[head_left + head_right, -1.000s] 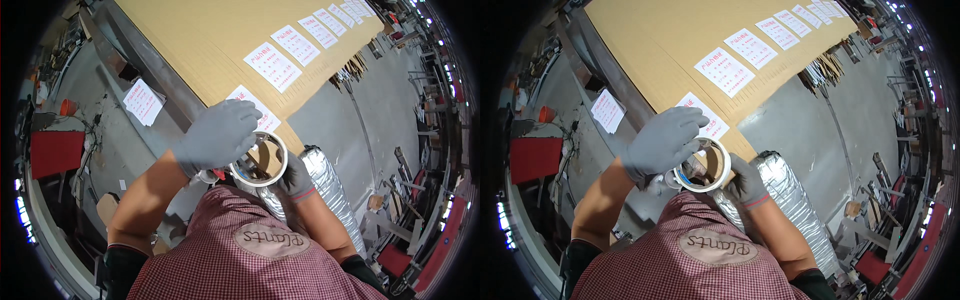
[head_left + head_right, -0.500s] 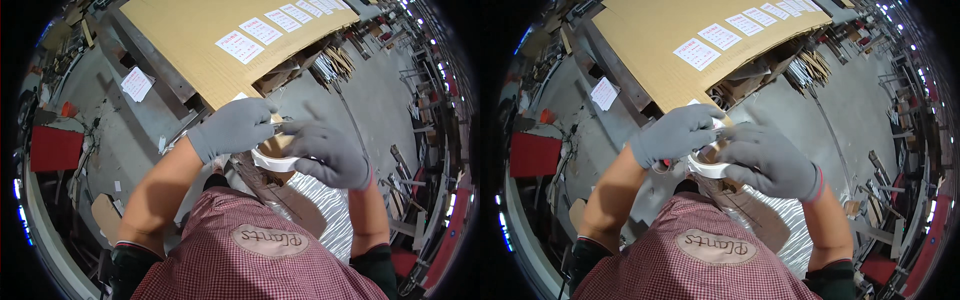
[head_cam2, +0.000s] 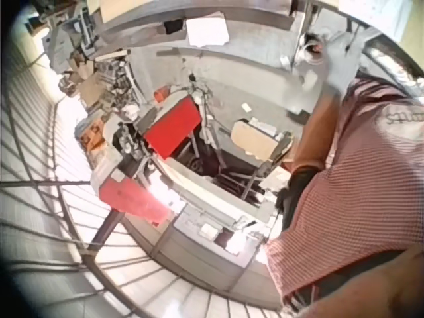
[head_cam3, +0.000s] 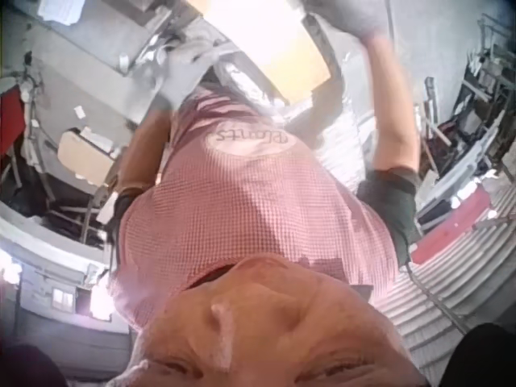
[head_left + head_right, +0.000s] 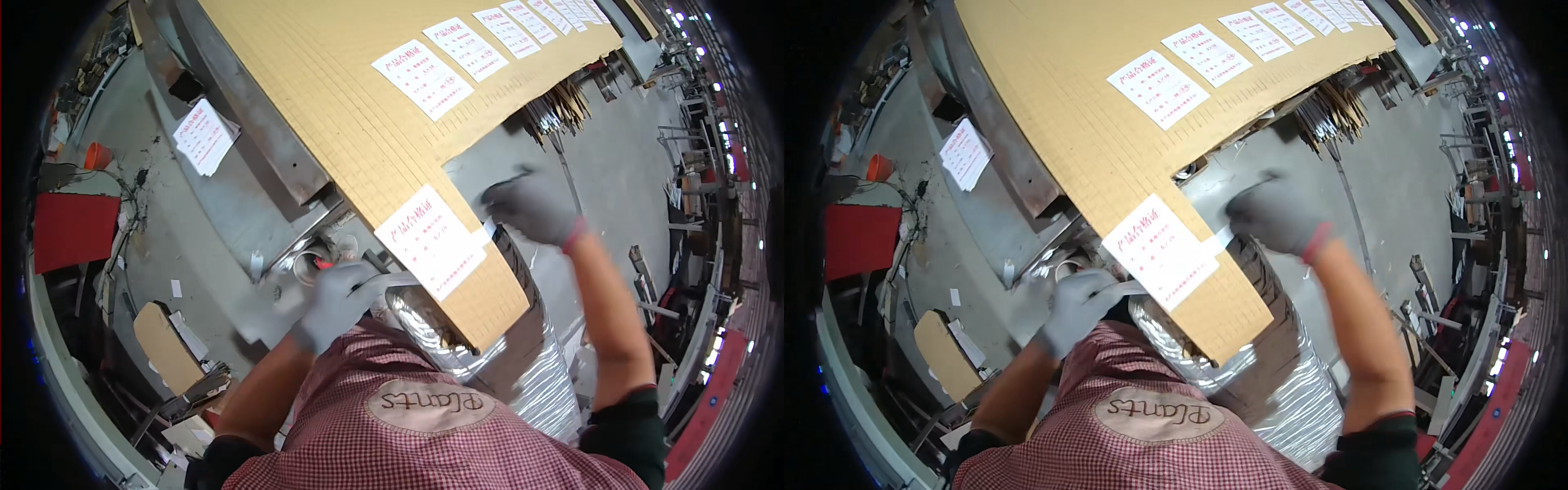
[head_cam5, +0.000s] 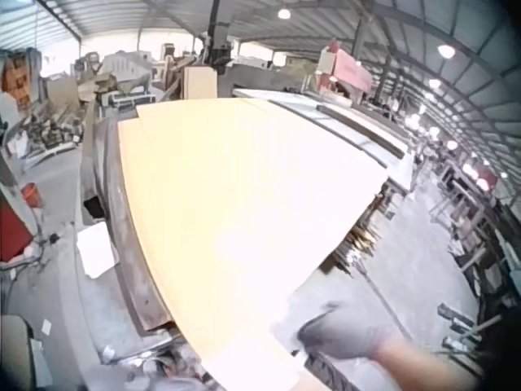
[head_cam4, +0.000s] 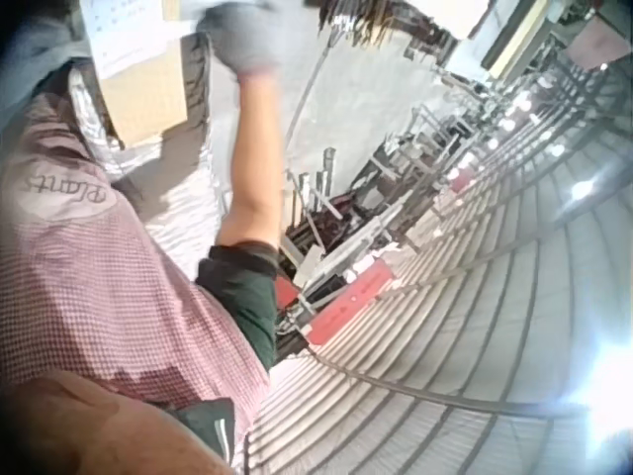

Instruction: Applying product labels to boards and using a manual tape dispenser to wrap or secure them in a factory.

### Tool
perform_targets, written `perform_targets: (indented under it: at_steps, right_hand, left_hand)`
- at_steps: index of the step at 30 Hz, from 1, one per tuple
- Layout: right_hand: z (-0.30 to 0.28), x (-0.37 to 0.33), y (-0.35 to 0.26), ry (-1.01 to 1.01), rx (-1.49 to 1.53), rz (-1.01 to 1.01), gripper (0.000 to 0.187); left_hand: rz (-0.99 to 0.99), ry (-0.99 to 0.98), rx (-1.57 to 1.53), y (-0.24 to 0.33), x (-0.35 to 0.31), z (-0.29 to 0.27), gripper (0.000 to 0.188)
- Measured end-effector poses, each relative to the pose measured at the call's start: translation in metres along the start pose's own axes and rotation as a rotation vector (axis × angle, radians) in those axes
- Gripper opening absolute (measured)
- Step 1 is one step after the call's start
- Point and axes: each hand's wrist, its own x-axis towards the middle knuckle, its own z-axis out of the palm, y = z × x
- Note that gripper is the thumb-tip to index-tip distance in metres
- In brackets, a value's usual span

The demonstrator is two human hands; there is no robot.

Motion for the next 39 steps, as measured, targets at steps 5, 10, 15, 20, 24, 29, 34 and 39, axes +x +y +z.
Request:
perform_targets:
  at_steps: [5, 10, 15, 20, 24, 29, 34, 39]
  right_hand:
    - [0.049, 0.012, -0.016, 0.198, 0.994, 0.369, 0.023]
    - [0.025, 0.000, -0.153, 0.374, 0.014, 0.081, 0.081]
    - [0.048, -0.002, -0.126, 0.663, 0.242, 0.076, 0.053]
    - [0.045, -0.021, -0.111, 0.598, 1.164, 0.328, 0.025]
    - [-0.015, -0.059, -0.033, 0.377, 1.294, 0.293, 0.035]
    - [-0.067, -0.017, -0.052, 0.079, 0.040, -0.041, 0.022]
    - [0.029, -0.001, -0.007, 0.023, -0.181, 0.336, 0.030]
    - [-0.032, -0.027, -0.046, 0.346, 0.226, 0.131, 0.017]
  left_hand:
    - [-0.103, -0.237, -0.761, -0.119, 0.023, 0.060, 0.043]
    - [0.109, -0.161, 0.242, -0.190, 0.018, 0.056, 0.052]
    - [0.401, -0.438, 0.094, 0.032, 0.012, -0.072, 0.026]
    - [0.568, -0.214, 0.171, 0.076, 0.113, 0.003, 0.039]
    - [0.736, -0.334, 0.612, 0.066, 0.113, 0.017, 0.043]
    - [0.623, -0.389, 0.681, 0.060, 0.105, -0.002, 0.074]
    - [0.786, -0.592, 0.924, 0.086, 0.110, 0.022, 0.068]
    - [0.777, -0.218, 0.295, 0.093, 0.009, 0.119, 0.026]
